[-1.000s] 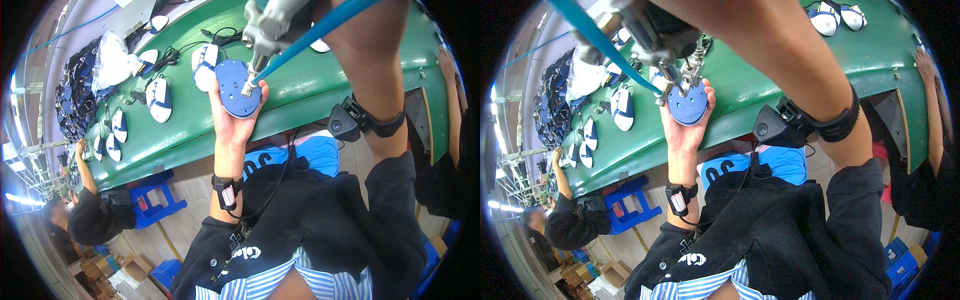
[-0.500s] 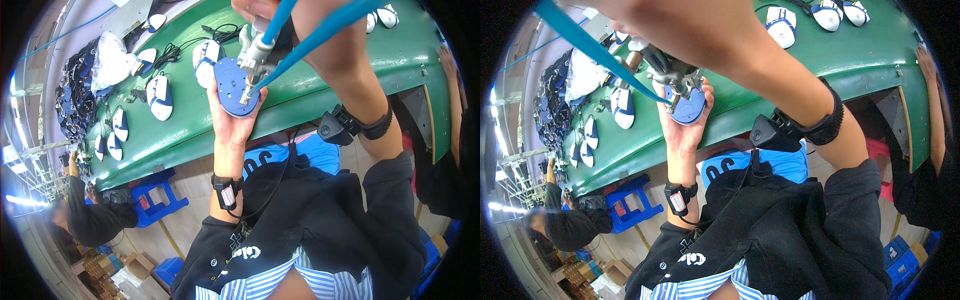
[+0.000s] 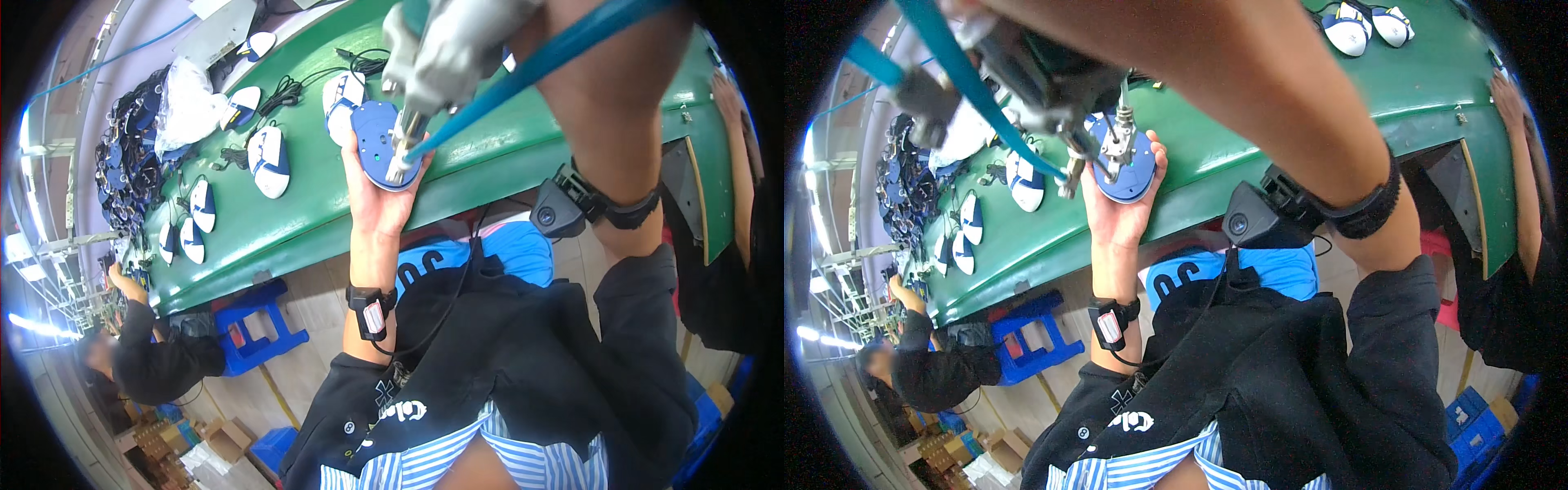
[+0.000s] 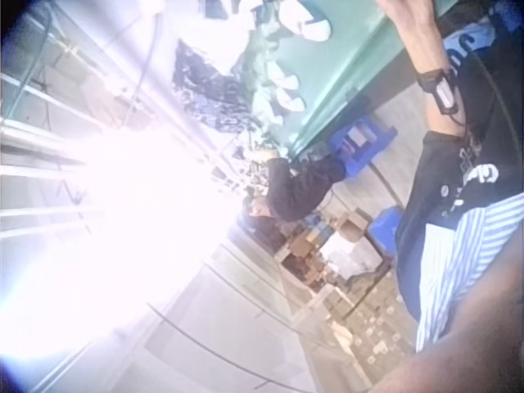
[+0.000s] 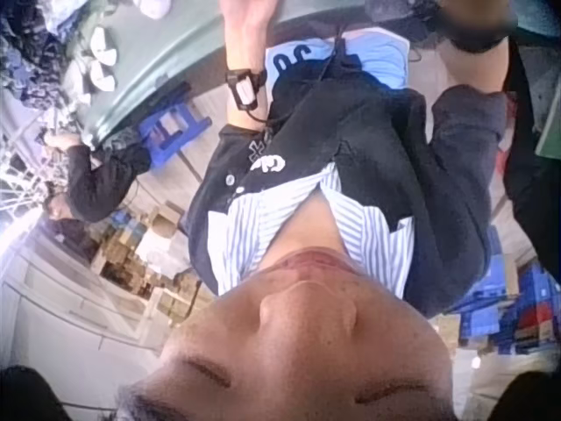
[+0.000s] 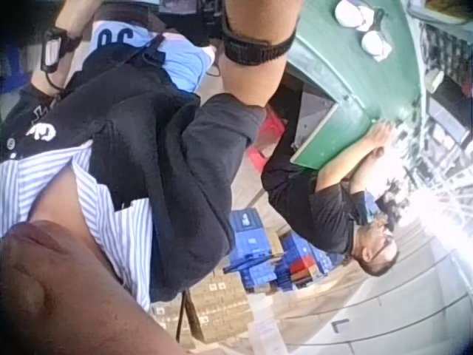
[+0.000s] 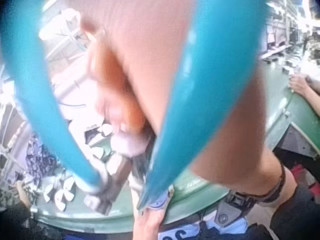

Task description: Assembling the base plate of computer mice using a pneumatic fastening tool at an assembly line.

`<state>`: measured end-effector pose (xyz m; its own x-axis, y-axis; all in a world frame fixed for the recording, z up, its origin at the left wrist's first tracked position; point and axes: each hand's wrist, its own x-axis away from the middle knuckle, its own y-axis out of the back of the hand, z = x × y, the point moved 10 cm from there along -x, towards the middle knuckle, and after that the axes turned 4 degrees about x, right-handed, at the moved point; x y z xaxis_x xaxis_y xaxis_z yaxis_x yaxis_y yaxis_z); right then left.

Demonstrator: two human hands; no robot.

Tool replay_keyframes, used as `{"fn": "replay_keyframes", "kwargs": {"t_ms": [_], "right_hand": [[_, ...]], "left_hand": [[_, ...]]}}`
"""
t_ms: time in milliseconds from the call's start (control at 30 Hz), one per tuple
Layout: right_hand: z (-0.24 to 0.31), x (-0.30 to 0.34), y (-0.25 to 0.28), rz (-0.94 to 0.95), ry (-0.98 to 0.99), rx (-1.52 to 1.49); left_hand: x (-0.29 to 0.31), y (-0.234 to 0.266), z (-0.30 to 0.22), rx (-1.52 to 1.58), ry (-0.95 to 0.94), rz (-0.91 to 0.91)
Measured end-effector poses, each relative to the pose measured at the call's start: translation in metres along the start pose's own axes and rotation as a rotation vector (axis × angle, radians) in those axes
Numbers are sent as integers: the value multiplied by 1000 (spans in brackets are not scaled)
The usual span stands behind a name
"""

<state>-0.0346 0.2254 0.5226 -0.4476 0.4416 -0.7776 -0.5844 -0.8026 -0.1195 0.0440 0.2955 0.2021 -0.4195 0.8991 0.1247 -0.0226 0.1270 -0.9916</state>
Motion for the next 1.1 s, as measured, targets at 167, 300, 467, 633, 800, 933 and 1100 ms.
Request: {"fn": "replay_keyframes", "kwargs": {"t_ms": [167, 300, 467, 633, 800, 933, 1100], "right_hand": [[-9, 12, -14, -40, 15, -21], [-13, 23, -20, -105, 64, 4], [-13, 31, -27, -258, 144, 43], [-12, 43, -31, -516, 268, 130], [-7, 24, -21, -373, 215, 96], [26, -4, -6, -121, 81, 9], [69, -9, 20, -98, -118, -27]], "left_hand": [[2, 15, -6, 196, 0, 54], [6, 11, -3, -143, -65, -54], [8, 20, -5, -126, -52, -121], [9, 13, -7, -119, -83, -194], [4, -2, 3, -85, -24, -132], [-3, 20, -9, -78, -5, -42], [-32, -59, -18, -1080, -309, -87]]}}
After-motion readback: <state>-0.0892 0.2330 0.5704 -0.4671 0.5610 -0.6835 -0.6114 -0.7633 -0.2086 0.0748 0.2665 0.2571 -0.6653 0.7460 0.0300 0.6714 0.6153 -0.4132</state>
